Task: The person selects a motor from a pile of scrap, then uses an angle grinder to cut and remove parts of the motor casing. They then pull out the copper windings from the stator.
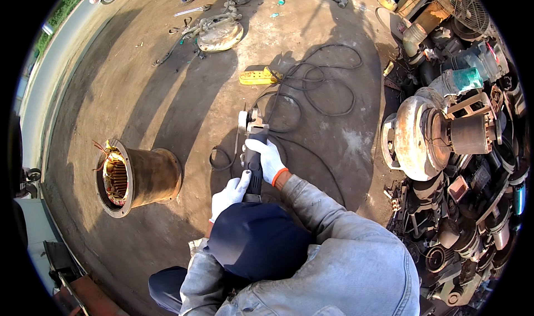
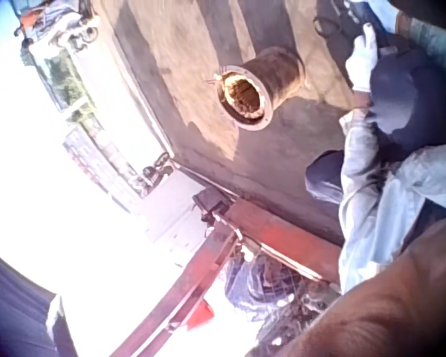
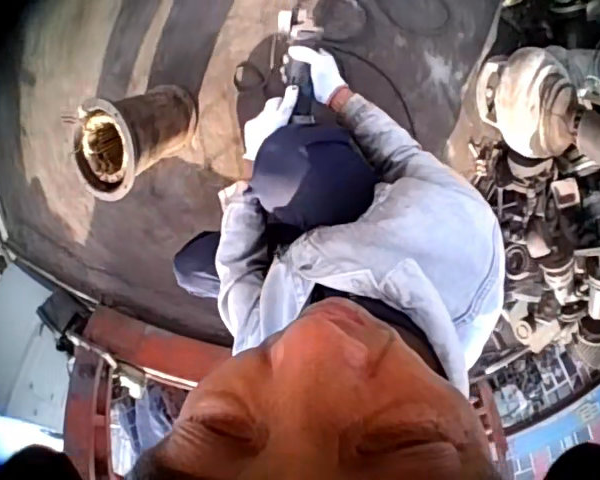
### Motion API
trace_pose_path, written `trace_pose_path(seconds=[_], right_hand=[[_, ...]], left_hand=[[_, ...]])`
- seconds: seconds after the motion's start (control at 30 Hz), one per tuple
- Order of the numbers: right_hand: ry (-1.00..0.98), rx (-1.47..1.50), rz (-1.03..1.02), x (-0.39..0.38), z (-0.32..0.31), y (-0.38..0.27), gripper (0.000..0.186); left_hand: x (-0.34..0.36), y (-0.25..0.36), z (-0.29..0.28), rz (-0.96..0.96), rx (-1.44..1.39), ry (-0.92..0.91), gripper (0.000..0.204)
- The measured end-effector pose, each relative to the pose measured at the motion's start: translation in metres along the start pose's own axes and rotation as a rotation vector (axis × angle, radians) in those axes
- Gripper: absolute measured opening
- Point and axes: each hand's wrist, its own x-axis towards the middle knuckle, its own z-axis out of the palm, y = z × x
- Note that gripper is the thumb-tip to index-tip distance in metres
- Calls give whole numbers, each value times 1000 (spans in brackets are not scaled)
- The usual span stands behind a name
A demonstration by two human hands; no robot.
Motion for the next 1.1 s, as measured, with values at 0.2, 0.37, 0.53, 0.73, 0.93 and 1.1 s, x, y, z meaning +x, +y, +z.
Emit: trace_pose_path(seconds=[0.2,0.37,0.53,0.73,0.93,1.1], right_hand=[[8,306,57,1,-50,2,30],[70,350,-20,-14,-77,-6,41],[43,453,-101,-24,-124,-18,46],[180,513,-124,-42,-136,-38,43],[539,180,-227,-21,-201,-74,30],[859,-188,-397,-28,-296,-133,37]], left_hand=[[24,2,9,40,-345,-107,83],[55,0,35,-70,-669,-308,103],[96,61,15,-85,-522,-494,114],[118,87,26,75,-187,-459,88],[139,76,51,189,-119,-388,66],[112,10,30,-320,-575,-103,42]])
